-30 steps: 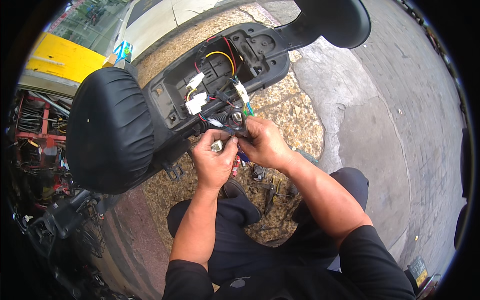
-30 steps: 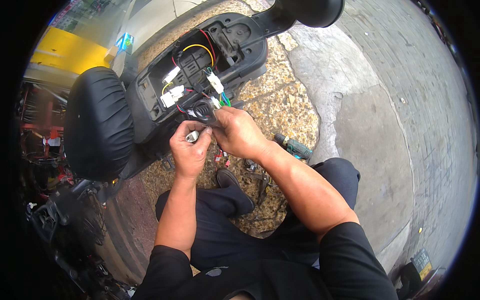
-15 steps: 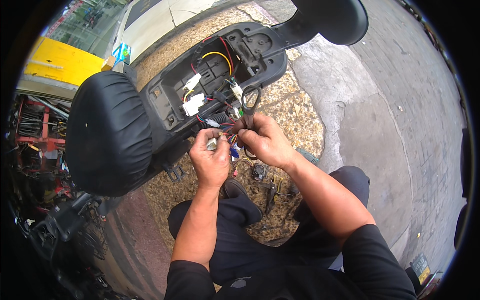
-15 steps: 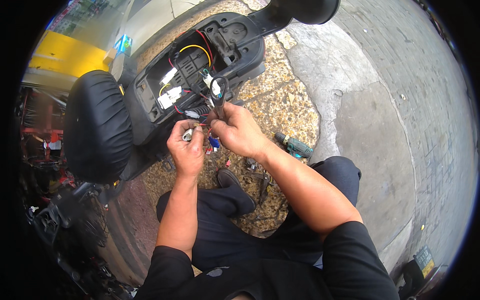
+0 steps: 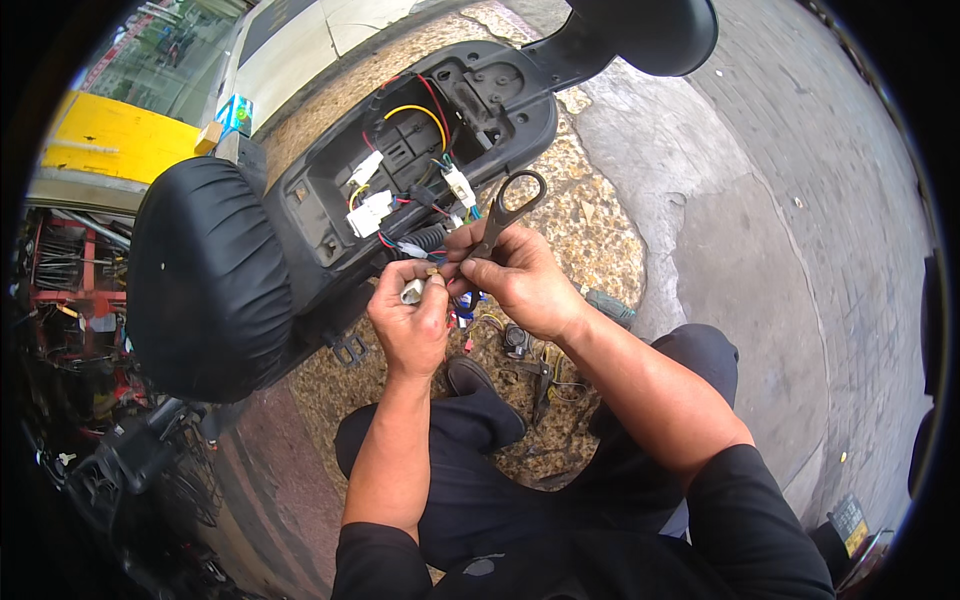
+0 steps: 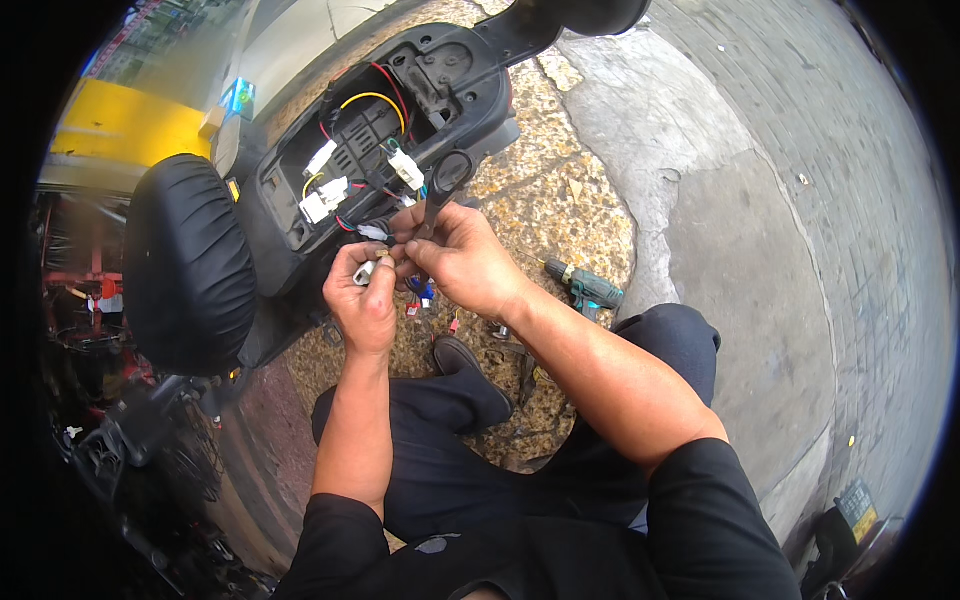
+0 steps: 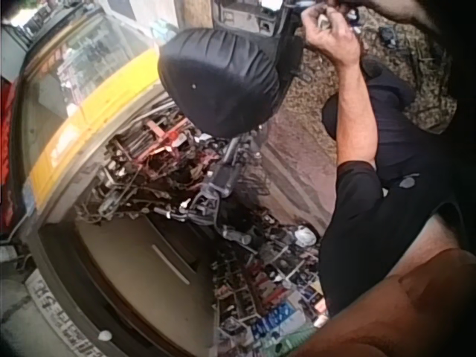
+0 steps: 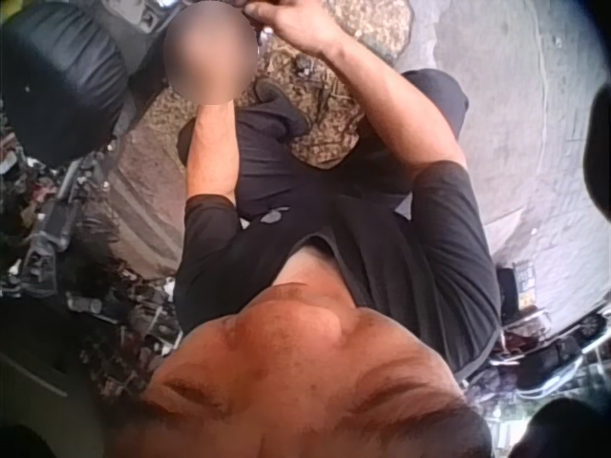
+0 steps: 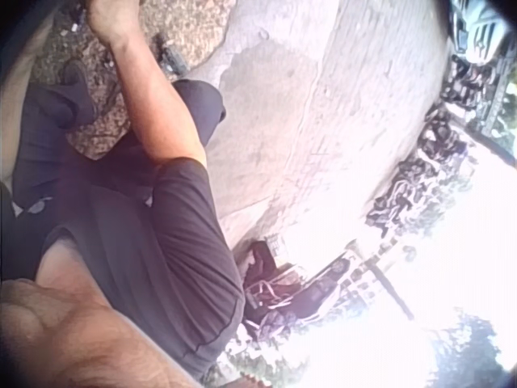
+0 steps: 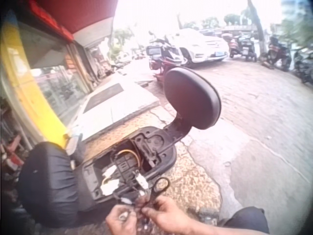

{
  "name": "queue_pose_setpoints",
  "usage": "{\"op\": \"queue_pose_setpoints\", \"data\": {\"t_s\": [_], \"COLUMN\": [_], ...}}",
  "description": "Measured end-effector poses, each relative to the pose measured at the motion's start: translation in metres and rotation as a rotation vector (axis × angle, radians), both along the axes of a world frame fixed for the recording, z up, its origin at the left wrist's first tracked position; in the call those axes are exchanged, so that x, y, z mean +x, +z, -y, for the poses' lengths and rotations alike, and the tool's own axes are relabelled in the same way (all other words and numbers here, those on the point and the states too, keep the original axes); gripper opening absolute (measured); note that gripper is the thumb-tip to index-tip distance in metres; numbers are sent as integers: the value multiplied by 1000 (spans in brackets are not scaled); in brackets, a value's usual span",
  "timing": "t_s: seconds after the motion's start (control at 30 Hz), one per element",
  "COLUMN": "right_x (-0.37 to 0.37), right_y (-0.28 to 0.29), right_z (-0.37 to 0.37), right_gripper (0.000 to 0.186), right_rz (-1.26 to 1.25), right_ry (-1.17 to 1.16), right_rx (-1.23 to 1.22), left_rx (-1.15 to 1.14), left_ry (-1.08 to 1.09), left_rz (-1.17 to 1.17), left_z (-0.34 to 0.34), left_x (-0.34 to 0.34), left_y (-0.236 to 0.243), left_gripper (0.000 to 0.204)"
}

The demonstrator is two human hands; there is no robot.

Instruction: The person sits on the ground and uses wire cutters to strip and cut wires on a scooter. They manipulate the wires and connectors under the seat, occasionally adjusting their position.

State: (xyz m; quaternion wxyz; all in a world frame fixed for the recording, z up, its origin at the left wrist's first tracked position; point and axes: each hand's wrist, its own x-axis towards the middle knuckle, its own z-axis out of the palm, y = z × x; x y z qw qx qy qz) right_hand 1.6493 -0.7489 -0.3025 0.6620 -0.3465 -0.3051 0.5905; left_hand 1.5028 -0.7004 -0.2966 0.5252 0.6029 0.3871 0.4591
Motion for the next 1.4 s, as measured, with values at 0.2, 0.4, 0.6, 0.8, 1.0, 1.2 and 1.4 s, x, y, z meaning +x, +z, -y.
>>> {"op": "queue_pose_setpoints", "data": {"t_s": [0.2,0.4,0.6,0.8,1.0,1.2,1.4], "right_x": [0,6,-3,-13,-15,-17,-14], "right_y": [5,15,11,-1,-5,-3,0], "right_z": [-1,6,6,3,3,3,3], "right_gripper": [25,29,20,10,9,12,11], "right_rz": [-99,255,73,-19,-113,-151,-97], "right_ry": [-94,-85,-36,-47,-54,-82,-115], "right_rx": [11,-27,-128,-144,-121,-107,-92], "left_rx": [-54,-6,-8,-36,-19,-75,-210], "left_ry": [-34,-16,-13,-35,-53,-77,-12], "left_rz": [17,-22,-6,32,9,36,115], "left_z": [4,1,0,2,0,0,1], "left_x": [2,0,-1,-1,-2,-4,-4], "left_y": [4,2,1,1,1,0,-2], "left_gripper": [7,7,7,7,4,11,14]}}
